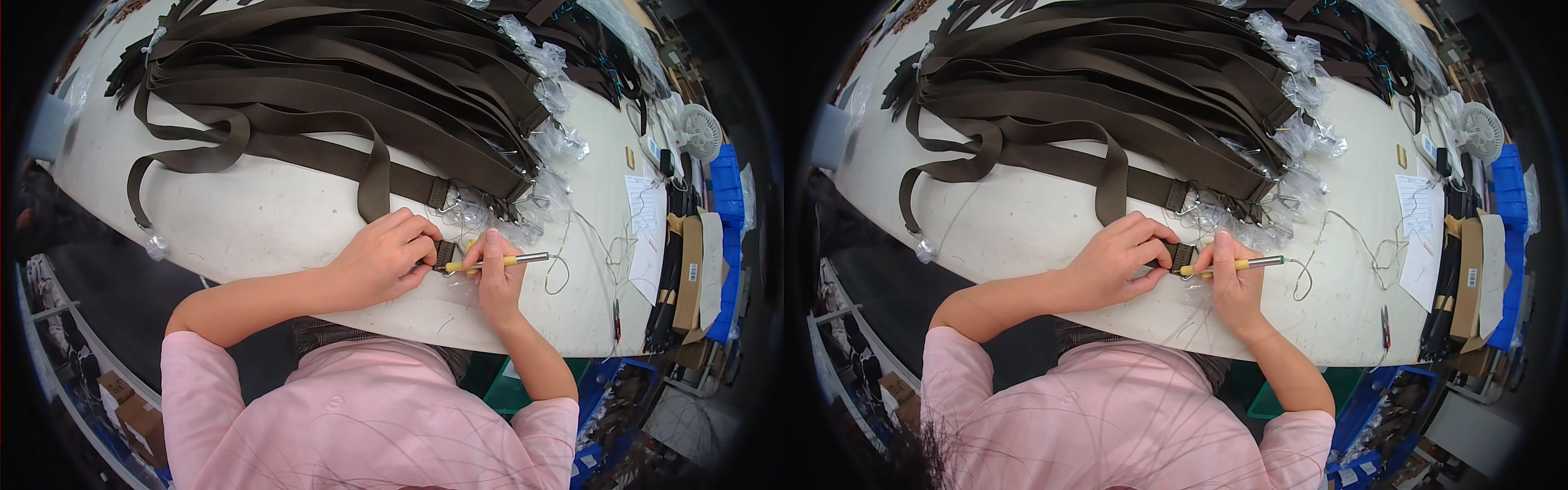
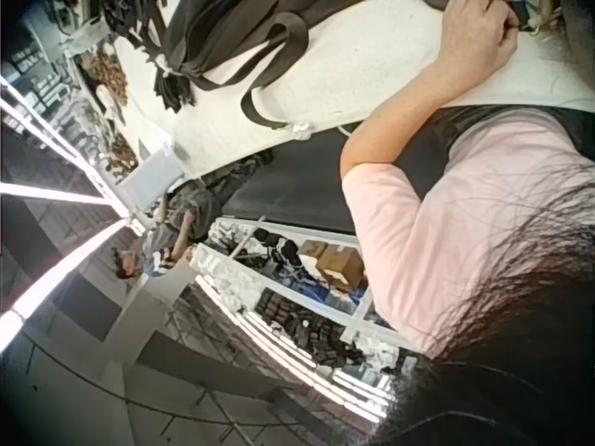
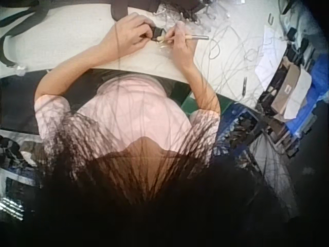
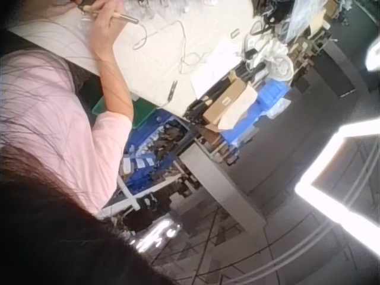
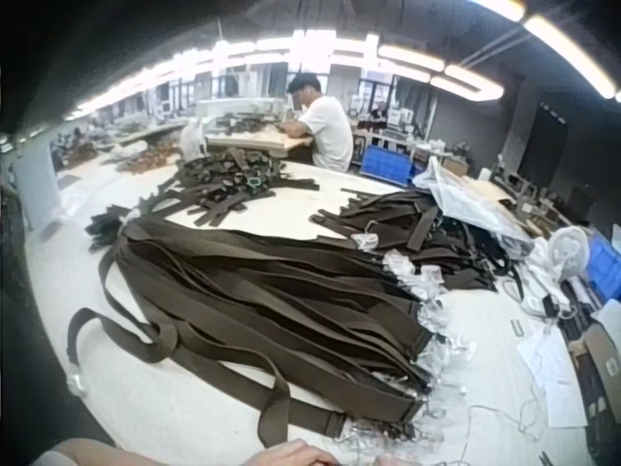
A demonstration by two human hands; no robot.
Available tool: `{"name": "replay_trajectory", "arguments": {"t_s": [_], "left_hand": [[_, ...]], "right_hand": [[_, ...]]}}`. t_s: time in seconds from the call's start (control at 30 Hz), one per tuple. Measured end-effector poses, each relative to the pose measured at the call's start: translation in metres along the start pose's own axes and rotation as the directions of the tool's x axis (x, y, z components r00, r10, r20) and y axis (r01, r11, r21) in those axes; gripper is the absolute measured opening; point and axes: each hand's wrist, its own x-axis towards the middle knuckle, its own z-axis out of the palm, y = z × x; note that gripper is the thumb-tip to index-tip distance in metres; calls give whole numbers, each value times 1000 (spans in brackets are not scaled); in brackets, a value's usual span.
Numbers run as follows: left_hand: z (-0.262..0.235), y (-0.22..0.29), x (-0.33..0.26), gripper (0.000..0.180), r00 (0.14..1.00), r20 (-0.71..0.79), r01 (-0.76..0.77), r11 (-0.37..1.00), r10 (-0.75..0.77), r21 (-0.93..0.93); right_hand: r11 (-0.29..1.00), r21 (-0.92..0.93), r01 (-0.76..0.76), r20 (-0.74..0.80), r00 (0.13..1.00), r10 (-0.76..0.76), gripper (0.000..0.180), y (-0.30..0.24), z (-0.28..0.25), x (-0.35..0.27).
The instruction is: The person uses a yellow-handled awl to stitch metal buckles onto the ends of long olive-green fabric straps. They repeatedly pierce the fabric and buckle, pull the thread through, and tighten the stitches to secure the hardware. The task is performed at a white workbench in a factory setting.
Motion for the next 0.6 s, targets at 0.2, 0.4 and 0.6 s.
{"name": "replay_trajectory", "arguments": {"t_s": [0.2,0.4,0.6], "left_hand": [[-1,0,0,21,1000,0,-6,1000,6,-4],[-1,0,0,21,1000,2,-9,1000,9,-1],[-1,0,0,21,1000,5,-6,1000,6,2]], "right_hand": [[1000,-6,14,10,1000,-14,57,-1,0,1],[1000,-6,10,-2,1000,-11,56,-1,1,1],[1000,-10,9,-1,1000,-9,56,-1,1,1]]}}
